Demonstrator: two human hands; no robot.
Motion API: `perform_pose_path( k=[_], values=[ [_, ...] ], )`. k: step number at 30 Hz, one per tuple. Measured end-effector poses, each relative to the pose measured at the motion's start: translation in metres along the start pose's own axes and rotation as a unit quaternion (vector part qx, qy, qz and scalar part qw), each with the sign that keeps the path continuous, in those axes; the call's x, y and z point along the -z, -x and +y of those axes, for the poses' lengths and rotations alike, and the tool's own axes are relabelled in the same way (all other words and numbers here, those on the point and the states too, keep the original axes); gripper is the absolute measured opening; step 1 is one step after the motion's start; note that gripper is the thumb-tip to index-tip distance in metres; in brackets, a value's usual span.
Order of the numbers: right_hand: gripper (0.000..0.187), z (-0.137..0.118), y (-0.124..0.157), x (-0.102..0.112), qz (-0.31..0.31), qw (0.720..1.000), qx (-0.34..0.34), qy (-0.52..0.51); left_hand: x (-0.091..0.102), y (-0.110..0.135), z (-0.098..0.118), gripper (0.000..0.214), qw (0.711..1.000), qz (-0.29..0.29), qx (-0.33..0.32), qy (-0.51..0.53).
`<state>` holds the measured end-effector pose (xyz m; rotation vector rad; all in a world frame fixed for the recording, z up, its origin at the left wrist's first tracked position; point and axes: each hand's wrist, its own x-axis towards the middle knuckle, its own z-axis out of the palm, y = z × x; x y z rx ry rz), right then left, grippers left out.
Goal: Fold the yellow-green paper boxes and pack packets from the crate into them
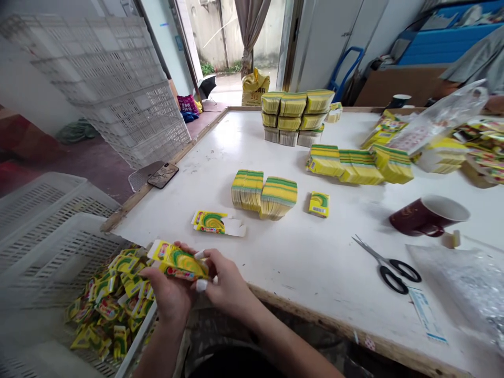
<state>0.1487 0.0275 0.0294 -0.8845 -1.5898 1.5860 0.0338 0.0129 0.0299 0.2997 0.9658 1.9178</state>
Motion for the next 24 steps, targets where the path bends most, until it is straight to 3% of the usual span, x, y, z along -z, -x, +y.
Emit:
perform_pose_path(
  k=[4,7,9,11,14,16,18,21,22,24],
  values=[
    [0.007,0.002,-0.006,0.025,0.042,0.998,0.033,0.046,0.018,-0.002,-0.007,0.043,0.996,-0.03,-0.034,-0.076],
    [0.007,0.0,-0.007,0.047,0.079,0.983,0.093,0.139,0.031,-0.011,0.002,0.03,0.987,-0.062,-0.033,-0.142],
    [0.014,-0.003,-0.007,0.059,0.095,0.957,0.153,0.227,0.036,-0.017,0.016,0.048,0.972,-0.137,-0.008,-0.188],
    [0.022,-0.009,-0.005,0.067,0.075,0.914,0.214,0.335,0.038,-0.022,0.031,0.08,0.954,-0.201,0.008,-0.222],
    [0.024,-0.018,0.0,0.064,-0.01,0.843,0.275,0.462,0.033,-0.023,0.042,0.101,0.901,-0.255,0.0,-0.35],
    [0.021,-0.021,0.003,0.056,-0.038,0.83,0.294,0.473,0.027,-0.019,0.036,0.089,0.836,-0.293,0.005,-0.463],
    [0.027,-0.019,0.005,0.048,0.011,0.857,0.282,0.431,0.023,-0.013,0.026,0.068,0.787,-0.301,-0.003,-0.539],
    [0.065,-0.009,0.005,0.04,0.137,0.93,0.178,0.29,0.021,-0.003,0.012,0.06,0.767,-0.266,-0.051,-0.582],
    [0.065,-0.005,0.004,0.038,0.145,0.954,0.131,0.226,0.022,0.0,0.008,0.066,0.768,-0.256,-0.065,-0.584],
    [0.051,0.003,0.004,0.032,0.092,0.992,0.042,0.08,0.024,0.007,0.003,0.075,0.779,-0.262,-0.08,-0.564]
  ],
)
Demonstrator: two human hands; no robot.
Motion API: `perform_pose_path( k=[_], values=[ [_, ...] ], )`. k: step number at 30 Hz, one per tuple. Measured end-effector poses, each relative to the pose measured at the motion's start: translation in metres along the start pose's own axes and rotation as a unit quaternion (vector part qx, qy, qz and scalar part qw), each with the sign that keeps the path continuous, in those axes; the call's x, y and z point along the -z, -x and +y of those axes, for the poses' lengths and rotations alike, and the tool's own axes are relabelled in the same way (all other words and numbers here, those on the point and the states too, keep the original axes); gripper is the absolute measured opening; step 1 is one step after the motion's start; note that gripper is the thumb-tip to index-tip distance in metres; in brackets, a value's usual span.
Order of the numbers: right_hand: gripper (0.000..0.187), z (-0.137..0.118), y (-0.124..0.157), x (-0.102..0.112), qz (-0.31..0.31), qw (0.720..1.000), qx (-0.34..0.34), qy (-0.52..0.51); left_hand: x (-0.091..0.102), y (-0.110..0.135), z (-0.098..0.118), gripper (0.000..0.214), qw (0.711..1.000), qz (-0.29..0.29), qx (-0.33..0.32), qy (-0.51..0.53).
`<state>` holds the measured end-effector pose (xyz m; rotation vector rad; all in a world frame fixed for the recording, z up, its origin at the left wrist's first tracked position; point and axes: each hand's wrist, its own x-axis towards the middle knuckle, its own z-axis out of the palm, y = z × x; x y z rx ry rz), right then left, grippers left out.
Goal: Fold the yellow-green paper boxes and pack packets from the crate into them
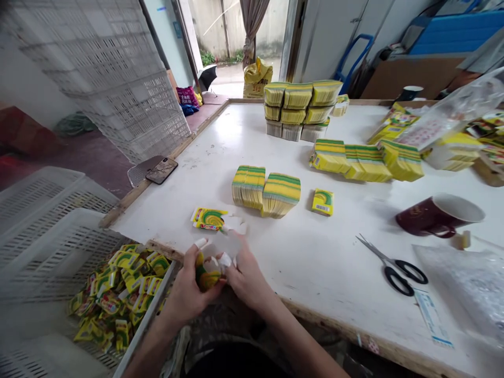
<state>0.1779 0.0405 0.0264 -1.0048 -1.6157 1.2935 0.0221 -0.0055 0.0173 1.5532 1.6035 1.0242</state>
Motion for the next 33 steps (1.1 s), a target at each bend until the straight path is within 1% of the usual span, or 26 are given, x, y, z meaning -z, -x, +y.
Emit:
perform_pose_path(
  k=[1,2,3,4,6,8,10,11,13,15,17,19,21,23,24,25,26,27,29,30,31,33],
  values=[
    [0.045,0.002,0.001,-0.004,-0.038,0.995,-0.044,-0.075,-0.003,0.003,-0.001,0.077,1.0,0.001,-0.012,0.012],
    [0.042,0.004,0.002,-0.007,-0.066,0.984,-0.081,-0.143,-0.005,0.005,-0.001,0.076,1.0,0.006,-0.023,0.016],
    [0.042,0.005,0.002,-0.01,-0.079,0.971,-0.111,-0.195,-0.007,0.007,-0.002,0.073,0.999,0.012,-0.033,0.014],
    [0.043,0.006,0.003,-0.012,-0.079,0.962,-0.133,-0.226,-0.008,0.008,-0.003,0.07,0.999,0.017,-0.041,0.007],
    [0.038,0.006,0.003,-0.014,-0.047,0.961,-0.145,-0.229,-0.01,0.01,-0.003,0.063,0.998,0.035,-0.048,-0.005],
    [0.031,0.005,0.002,-0.014,-0.025,0.97,-0.13,-0.205,-0.011,0.01,-0.003,0.059,0.997,0.056,-0.052,0.002],
    [0.032,0.005,0.0,-0.013,-0.023,0.974,-0.113,-0.193,-0.01,0.009,-0.001,0.059,0.996,0.065,-0.061,0.009],
    [0.034,0.005,0.0,-0.012,-0.024,0.976,-0.106,-0.186,-0.01,0.008,0.0,0.059,0.996,0.059,-0.07,0.003],
    [0.034,0.003,0.002,-0.011,-0.027,0.983,-0.091,-0.158,-0.007,0.007,0.003,0.056,0.995,0.029,-0.087,-0.027],
    [0.036,0.001,0.006,-0.011,-0.04,0.992,-0.061,-0.104,-0.005,0.005,0.005,0.052,0.995,-0.014,-0.082,-0.046],
    [0.044,-0.001,0.011,-0.011,-0.062,0.998,-0.004,-0.026,-0.002,0.002,0.005,0.055,0.997,-0.047,-0.051,-0.032],
    [0.054,-0.002,0.015,-0.011,-0.082,0.993,0.067,0.06,-0.002,0.0,0.004,0.06,0.998,-0.055,-0.036,0.006],
    [0.058,-0.001,0.016,-0.009,-0.08,0.984,0.113,0.11,-0.002,-0.001,0.001,0.066,0.998,-0.031,-0.043,0.038],
    [0.052,0.003,0.014,-0.004,-0.036,0.984,0.121,0.123,-0.002,-0.002,-0.002,0.068,0.998,0.01,-0.042,0.038],
    [0.049,0.005,0.012,-0.001,-0.01,0.985,0.12,0.127,-0.001,-0.002,-0.003,0.066,0.999,0.025,-0.033,0.022],
    [0.047,0.007,0.01,0.003,0.002,0.983,0.121,0.135,0.0,-0.001,-0.004,0.063,0.999,0.034,-0.023,-0.001],
    [0.05,0.009,0.009,0.006,-0.006,0.981,0.123,0.147,0.002,-0.001,-0.005,0.058,0.999,0.035,-0.017,-0.025],
    [0.054,0.01,0.008,0.008,-0.03,0.978,0.128,0.163,0.004,-0.001,-0.006,0.054,0.998,0.028,-0.016,-0.046],
    [0.066,0.012,0.009,0.011,-0.095,0.967,0.132,0.197,0.009,-0.001,-0.006,0.051,0.996,0.012,-0.023,-0.083],
    [0.069,0.013,0.009,0.012,-0.119,0.961,0.129,0.212,0.012,-0.002,-0.005,0.052,0.995,0.007,-0.026,-0.101],
    [0.069,0.013,0.01,0.012,-0.131,0.957,0.124,0.226,0.015,-0.002,-0.004,0.053,0.993,0.0,-0.027,-0.116],
    [0.062,0.013,0.009,0.015,-0.139,0.954,0.111,0.242,0.02,-0.005,-0.001,0.052,0.991,-0.026,-0.022,-0.126]
  ],
)
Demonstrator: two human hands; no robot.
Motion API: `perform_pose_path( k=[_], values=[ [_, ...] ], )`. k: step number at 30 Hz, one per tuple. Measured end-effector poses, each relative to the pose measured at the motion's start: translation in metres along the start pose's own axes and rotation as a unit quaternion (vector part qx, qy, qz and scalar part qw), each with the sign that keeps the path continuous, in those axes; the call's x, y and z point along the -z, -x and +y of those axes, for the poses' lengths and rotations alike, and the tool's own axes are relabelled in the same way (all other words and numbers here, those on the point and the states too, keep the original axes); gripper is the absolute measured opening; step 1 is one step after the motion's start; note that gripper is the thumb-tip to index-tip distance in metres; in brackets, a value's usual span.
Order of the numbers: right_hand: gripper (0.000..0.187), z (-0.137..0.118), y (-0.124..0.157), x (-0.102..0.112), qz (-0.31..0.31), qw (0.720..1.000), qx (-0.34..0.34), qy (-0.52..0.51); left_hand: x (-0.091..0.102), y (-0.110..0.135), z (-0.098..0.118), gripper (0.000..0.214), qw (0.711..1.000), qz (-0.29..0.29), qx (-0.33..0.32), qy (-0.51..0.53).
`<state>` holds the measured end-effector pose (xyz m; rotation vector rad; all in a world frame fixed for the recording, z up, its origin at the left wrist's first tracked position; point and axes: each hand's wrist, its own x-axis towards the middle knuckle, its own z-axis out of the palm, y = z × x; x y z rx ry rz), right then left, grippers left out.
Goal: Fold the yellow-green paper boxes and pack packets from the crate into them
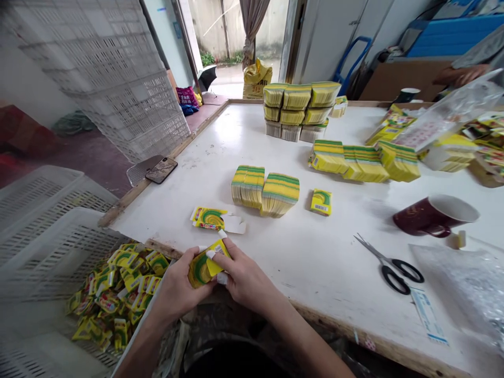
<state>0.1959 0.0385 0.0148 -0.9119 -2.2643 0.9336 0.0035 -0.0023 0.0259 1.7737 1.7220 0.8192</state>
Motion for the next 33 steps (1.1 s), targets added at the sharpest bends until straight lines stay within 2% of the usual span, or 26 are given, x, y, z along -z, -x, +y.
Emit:
perform_pose_path(
  k=[4,7,10,11,13,14,15,16,18,19,20,21,22,24,27,33],
  values=[
    [0.041,-0.002,-0.005,0.014,-0.026,0.999,0.002,-0.03,0.01,-0.004,0.0,0.05,0.999,-0.045,0.005,0.03],
    [0.033,-0.007,-0.011,0.019,-0.016,0.998,-0.005,-0.066,0.012,-0.006,0.001,0.052,1.0,-0.025,-0.004,-0.002],
    [0.027,-0.011,-0.014,0.012,0.022,0.994,-0.025,-0.104,0.01,-0.005,0.004,0.049,1.0,-0.008,-0.003,-0.012],
    [0.028,-0.011,-0.015,0.008,0.029,0.992,-0.023,-0.124,0.008,-0.003,0.004,0.048,1.0,-0.008,0.009,0.022],
    [0.042,-0.01,-0.018,0.005,0.034,0.983,-0.013,-0.18,0.006,0.001,0.003,0.046,0.985,0.017,0.046,0.165],
    [0.052,-0.008,-0.021,0.005,0.038,0.978,-0.012,-0.203,0.006,0.004,0.001,0.046,0.959,0.06,0.063,0.269],
    [0.059,-0.005,-0.026,0.006,0.042,0.977,-0.017,-0.207,0.006,0.007,-0.002,0.047,0.914,0.124,0.074,0.38],
    [0.06,0.0,-0.033,0.007,0.045,0.98,-0.029,-0.19,0.007,0.009,-0.006,0.051,0.849,0.198,0.078,0.483],
    [0.048,0.012,-0.051,0.009,0.051,0.992,-0.067,-0.091,0.01,0.014,-0.014,0.066,0.695,0.315,0.095,0.639],
    [0.041,0.019,-0.062,0.008,0.052,0.994,-0.083,-0.052,0.011,0.015,-0.018,0.074,0.626,0.34,0.119,0.692],
    [0.038,0.026,-0.072,0.006,0.058,0.993,-0.098,-0.027,0.012,0.016,-0.021,0.078,0.572,0.343,0.152,0.729],
    [0.038,0.032,-0.081,0.002,0.061,0.992,-0.109,-0.003,0.013,0.016,-0.023,0.079,0.534,0.337,0.183,0.753],
    [0.037,0.038,-0.089,-0.003,0.066,0.991,-0.117,0.016,0.013,0.015,-0.023,0.077,0.512,0.323,0.207,0.769],
    [0.034,0.047,-0.099,-0.014,0.072,0.989,-0.124,0.045,0.011,0.014,-0.021,0.069,0.506,0.298,0.225,0.778],
    [0.031,0.051,-0.102,-0.026,0.082,0.987,-0.123,0.058,0.004,0.009,-0.015,0.055,0.534,0.272,0.221,0.769],
    [0.046,0.038,-0.089,-0.019,0.097,0.989,-0.11,-0.019,-0.013,0.0,-0.008,0.041,0.586,0.265,0.242,0.727]
  ],
)
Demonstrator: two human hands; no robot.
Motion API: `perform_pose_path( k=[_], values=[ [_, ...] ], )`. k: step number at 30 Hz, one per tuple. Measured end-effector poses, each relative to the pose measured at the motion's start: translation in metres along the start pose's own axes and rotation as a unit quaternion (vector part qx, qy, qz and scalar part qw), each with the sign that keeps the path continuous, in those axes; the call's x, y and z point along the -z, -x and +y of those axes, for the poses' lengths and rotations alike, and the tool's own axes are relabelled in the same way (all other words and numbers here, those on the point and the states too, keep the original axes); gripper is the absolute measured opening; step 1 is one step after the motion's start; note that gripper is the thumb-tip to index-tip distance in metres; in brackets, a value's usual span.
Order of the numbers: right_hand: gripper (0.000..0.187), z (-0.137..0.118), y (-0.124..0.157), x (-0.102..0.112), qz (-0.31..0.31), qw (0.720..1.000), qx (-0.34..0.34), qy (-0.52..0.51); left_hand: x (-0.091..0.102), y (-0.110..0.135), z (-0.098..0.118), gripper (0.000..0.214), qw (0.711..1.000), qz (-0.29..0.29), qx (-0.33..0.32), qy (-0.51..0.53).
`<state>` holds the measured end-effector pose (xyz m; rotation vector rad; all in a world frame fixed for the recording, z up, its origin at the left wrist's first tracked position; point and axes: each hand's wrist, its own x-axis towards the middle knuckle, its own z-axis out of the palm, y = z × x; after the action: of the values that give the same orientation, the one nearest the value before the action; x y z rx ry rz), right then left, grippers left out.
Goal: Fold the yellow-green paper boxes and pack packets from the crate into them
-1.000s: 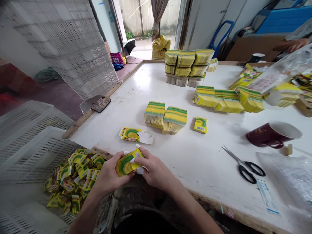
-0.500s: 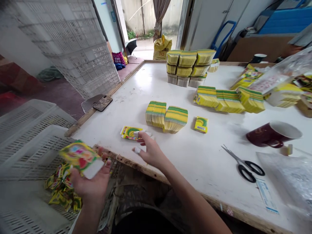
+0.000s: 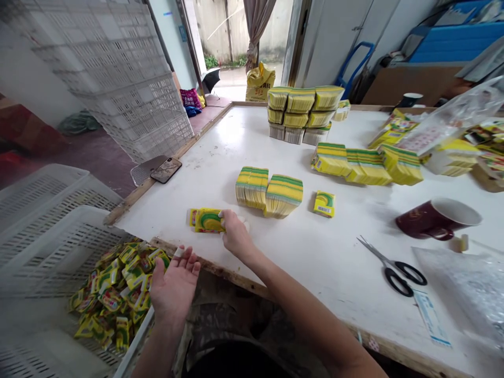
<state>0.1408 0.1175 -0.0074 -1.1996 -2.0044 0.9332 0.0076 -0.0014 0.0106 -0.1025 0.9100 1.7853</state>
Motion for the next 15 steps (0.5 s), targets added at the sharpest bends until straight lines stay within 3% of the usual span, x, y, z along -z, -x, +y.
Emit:
perform_pose_path(
  k=[4,6,9,15],
  values=[
    [0.053,-0.028,0.031,0.003,-0.07,0.992,0.011,-0.106,-0.01,0.003,-0.008,0.053,0.993,-0.068,-0.095,-0.024],
    [0.048,-0.044,0.051,-0.001,-0.136,0.967,-0.001,-0.215,-0.017,0.005,-0.009,0.056,0.987,-0.098,-0.12,-0.035],
    [0.041,-0.061,0.076,-0.01,-0.14,0.919,-0.039,-0.367,-0.026,0.005,-0.008,0.048,0.984,-0.109,-0.138,-0.017],
    [0.039,-0.059,0.081,-0.015,-0.12,0.913,-0.082,-0.382,-0.024,0.003,-0.01,0.061,0.989,-0.066,-0.122,-0.052]
  ],
)
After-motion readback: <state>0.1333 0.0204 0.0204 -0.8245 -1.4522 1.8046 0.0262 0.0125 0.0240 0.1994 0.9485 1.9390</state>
